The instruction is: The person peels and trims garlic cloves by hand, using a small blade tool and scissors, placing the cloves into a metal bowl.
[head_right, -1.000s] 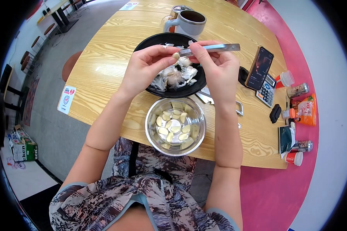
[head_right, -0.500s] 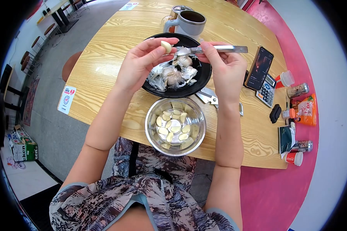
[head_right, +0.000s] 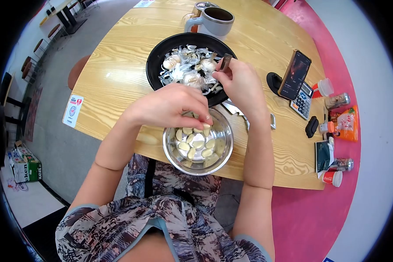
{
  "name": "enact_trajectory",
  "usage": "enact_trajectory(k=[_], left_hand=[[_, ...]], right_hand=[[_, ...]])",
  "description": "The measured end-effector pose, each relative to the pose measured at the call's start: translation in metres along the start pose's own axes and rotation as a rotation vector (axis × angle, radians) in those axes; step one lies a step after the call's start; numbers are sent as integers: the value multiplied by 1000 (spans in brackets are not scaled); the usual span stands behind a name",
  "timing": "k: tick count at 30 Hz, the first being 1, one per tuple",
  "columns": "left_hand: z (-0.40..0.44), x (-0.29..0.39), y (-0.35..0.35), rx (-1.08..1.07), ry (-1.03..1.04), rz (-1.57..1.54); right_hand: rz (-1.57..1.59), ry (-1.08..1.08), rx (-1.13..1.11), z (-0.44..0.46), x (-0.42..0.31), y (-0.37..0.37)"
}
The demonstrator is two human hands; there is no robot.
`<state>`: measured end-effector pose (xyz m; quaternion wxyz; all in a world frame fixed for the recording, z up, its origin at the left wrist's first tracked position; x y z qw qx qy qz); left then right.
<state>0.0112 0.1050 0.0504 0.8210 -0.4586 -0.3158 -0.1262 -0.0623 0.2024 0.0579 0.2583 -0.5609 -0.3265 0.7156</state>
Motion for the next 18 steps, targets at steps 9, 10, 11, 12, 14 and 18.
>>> enact_trajectory(k=[9,10,11,12,14,18], left_hand=[[-6,-29,-28,176,-216,-251],[-13,-41,-47,389,-259,-330],[-18,-50,-59,466,-311,-277],[-17,-55,-61,466,-311,-276],[-29,-67,-77,632,-381,-73],[-32,-74,-78,701,-355,44]], right_hand=[[280,-122,-54,1,-10,11],[302,-141,29,1,-13,-3],[242,-127,51,-1,-12,-7],[243,-128,51,0,-10,-8],[100,-44,-31,3,5,0],[97,-76,17,5,7,0]])
Point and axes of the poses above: each hand's wrist, its own z-axis towards the middle knuckle, its own y-axis out of the palm, x = y × z, the point moved 10 cm from there along z, towards the middle knuckle, and after that the axes turned 1 degree about y, right-handed, at the moved point
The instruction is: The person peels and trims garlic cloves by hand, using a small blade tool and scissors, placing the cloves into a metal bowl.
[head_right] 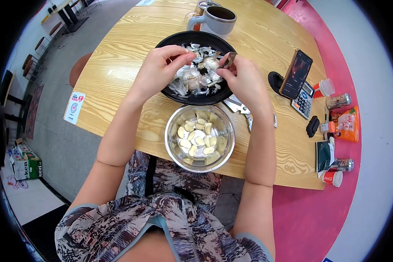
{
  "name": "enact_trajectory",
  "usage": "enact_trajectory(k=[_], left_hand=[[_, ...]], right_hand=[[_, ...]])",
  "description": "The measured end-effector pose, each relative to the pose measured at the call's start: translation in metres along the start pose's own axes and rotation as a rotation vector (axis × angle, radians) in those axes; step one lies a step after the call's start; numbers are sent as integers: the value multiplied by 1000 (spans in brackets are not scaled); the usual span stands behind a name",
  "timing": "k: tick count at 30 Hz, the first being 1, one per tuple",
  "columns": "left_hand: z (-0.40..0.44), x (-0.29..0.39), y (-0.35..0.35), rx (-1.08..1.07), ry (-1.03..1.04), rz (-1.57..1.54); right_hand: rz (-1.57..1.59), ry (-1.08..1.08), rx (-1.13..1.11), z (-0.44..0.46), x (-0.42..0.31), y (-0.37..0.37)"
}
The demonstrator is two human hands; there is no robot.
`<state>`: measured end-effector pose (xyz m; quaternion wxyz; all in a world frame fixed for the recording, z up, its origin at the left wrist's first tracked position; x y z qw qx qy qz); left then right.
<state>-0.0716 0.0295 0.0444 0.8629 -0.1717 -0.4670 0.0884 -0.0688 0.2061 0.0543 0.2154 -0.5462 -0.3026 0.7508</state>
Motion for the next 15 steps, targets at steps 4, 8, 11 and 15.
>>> enact_trajectory(k=[4,8,11,15], left_hand=[[0,-4,-1,51,22,13],[-1,15,7,7,176,168],[-6,30,22,-84,330,240],[-14,31,35,-185,386,320]], right_hand=[[-55,67,-94,2,8,13],[125,43,28,3,1,-6],[136,15,-24,3,5,-3],[200,4,-136,2,6,11]])
Point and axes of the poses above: each hand's wrist, its own z-axis towards the middle knuckle, its own y-axis out of the palm, x = y × z, the point moved 10 cm from there along z, towards the middle knuckle, and after that the axes turned 1 degree about y, right-handed, at the moved point
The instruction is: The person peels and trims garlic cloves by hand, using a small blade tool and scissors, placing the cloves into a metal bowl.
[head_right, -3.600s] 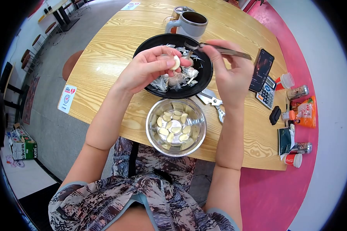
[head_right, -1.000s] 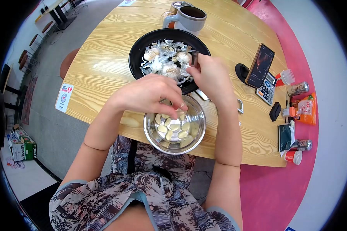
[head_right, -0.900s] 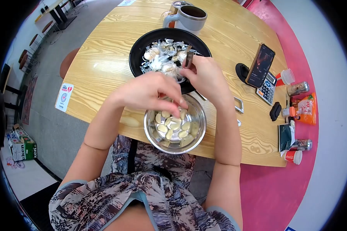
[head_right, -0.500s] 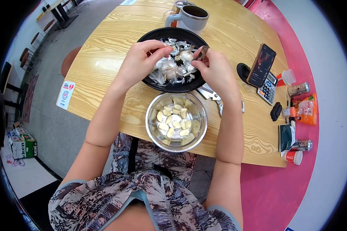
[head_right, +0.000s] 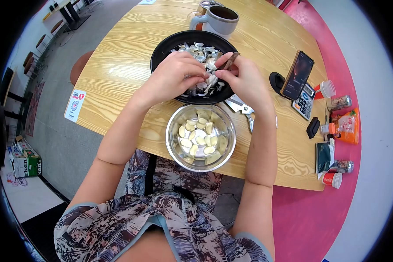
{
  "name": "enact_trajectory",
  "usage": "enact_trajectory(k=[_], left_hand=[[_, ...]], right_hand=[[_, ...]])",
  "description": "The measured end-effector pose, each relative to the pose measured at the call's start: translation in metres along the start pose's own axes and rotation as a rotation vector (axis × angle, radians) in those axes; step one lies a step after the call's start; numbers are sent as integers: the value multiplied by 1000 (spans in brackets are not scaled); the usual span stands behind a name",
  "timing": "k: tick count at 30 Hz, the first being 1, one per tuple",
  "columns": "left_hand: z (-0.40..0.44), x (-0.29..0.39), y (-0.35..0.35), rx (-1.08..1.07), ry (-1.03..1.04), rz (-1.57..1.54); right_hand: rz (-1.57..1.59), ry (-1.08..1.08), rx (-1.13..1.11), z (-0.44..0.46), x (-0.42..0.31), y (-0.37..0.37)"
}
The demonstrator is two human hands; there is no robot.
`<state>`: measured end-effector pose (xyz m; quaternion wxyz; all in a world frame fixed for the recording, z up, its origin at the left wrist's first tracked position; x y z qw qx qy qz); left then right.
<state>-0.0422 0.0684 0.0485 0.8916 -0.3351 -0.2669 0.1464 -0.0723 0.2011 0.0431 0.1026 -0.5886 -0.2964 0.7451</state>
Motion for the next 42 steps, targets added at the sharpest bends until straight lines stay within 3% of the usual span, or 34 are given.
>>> enact_trajectory(k=[4,12,16,20,23,26,29,34,38,42], left_hand=[[-3,-3,6,-99,-70,77],[-3,-9,-3,-52,-121,162],[-4,-13,-2,-72,-161,208],[-3,-21,8,-124,-182,252],[5,-28,18,-215,-193,325],[17,-40,38,-454,-193,463],[32,-41,31,-387,-197,488],[25,-23,0,-60,-163,335],[22,-38,-2,-158,-257,328],[18,-47,4,-196,-225,371]], right_hand=[[-21,-2,32,-1,-7,-1],[-323,-293,140,-1,-30,5],[-676,-274,29,-4,-26,25],[-699,-161,-105,-2,-10,41],[-751,-125,-80,-4,-13,40],[-735,-91,13,3,-2,30],[-844,-184,76,-2,-12,30],[-946,-62,-9,-1,-5,32],[-996,-24,-10,4,0,35],[-955,11,-34,11,4,38]])
Point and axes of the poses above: each hand's wrist, its own z-axis towards the middle knuckle, its own y-axis out of the palm, x = y × z, the point moved 10 cm from there along z, towards the middle knuckle, and after that the axes turned 1 degree about y, right-handed, at the moved point
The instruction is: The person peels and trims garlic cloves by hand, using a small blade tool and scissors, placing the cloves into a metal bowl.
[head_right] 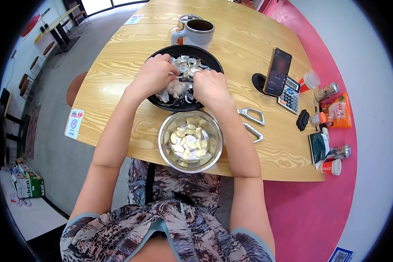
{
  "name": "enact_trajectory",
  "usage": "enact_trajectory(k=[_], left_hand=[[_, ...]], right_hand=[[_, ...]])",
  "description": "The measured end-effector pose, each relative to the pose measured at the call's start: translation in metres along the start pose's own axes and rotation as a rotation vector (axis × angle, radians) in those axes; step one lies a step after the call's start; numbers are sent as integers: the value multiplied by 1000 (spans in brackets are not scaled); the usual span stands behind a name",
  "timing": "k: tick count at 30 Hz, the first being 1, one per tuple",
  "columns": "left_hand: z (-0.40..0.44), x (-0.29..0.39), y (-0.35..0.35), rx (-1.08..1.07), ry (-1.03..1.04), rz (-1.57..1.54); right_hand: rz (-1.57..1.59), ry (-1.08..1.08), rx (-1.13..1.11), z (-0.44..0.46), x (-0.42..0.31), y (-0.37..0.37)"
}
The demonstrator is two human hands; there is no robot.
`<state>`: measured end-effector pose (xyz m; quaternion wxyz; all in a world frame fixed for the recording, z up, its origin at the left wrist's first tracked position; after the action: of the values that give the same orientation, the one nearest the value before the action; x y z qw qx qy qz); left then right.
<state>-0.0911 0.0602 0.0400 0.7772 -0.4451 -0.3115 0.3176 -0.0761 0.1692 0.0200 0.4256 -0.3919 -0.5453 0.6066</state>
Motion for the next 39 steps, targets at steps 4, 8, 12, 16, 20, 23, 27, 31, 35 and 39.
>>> enact_trajectory(k=[4,8,12,16,20,23,27,31,35,39], left_hand=[[0,-6,18,-180,-47,91],[8,2,-5,-14,-10,-7],[0,11,-29,168,-55,-132],[0,11,-26,223,-56,-428],[-5,7,-15,97,-70,-725],[-7,6,-11,98,-75,-762],[-8,-6,-1,88,-172,-836],[-7,-6,0,92,-156,-889],[-8,4,-6,76,-118,-840],[-8,4,8,-19,-193,-1122]], right_hand=[[75,1,38,1,-2,-4],[197,-45,1,8,0,1],[370,-88,152,6,1,-25],[750,45,142,6,18,-37],[935,50,264,7,30,-34],[1039,101,201,5,29,-34],[1095,57,181,7,23,-35],[1174,79,185,7,26,-32],[1182,53,264,9,35,-31],[1178,70,301,7,35,-35]])
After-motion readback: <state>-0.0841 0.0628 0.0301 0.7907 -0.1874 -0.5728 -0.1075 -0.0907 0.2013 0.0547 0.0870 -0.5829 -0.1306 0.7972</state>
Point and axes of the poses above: each hand's wrist, its own z-axis towards the middle knuckle, its own y-axis out of the palm, x = y × z, the point moved 10 cm from there along z, towards the middle knuckle, and after that the axes turned 1 degree about y, right-handed, at the moved point
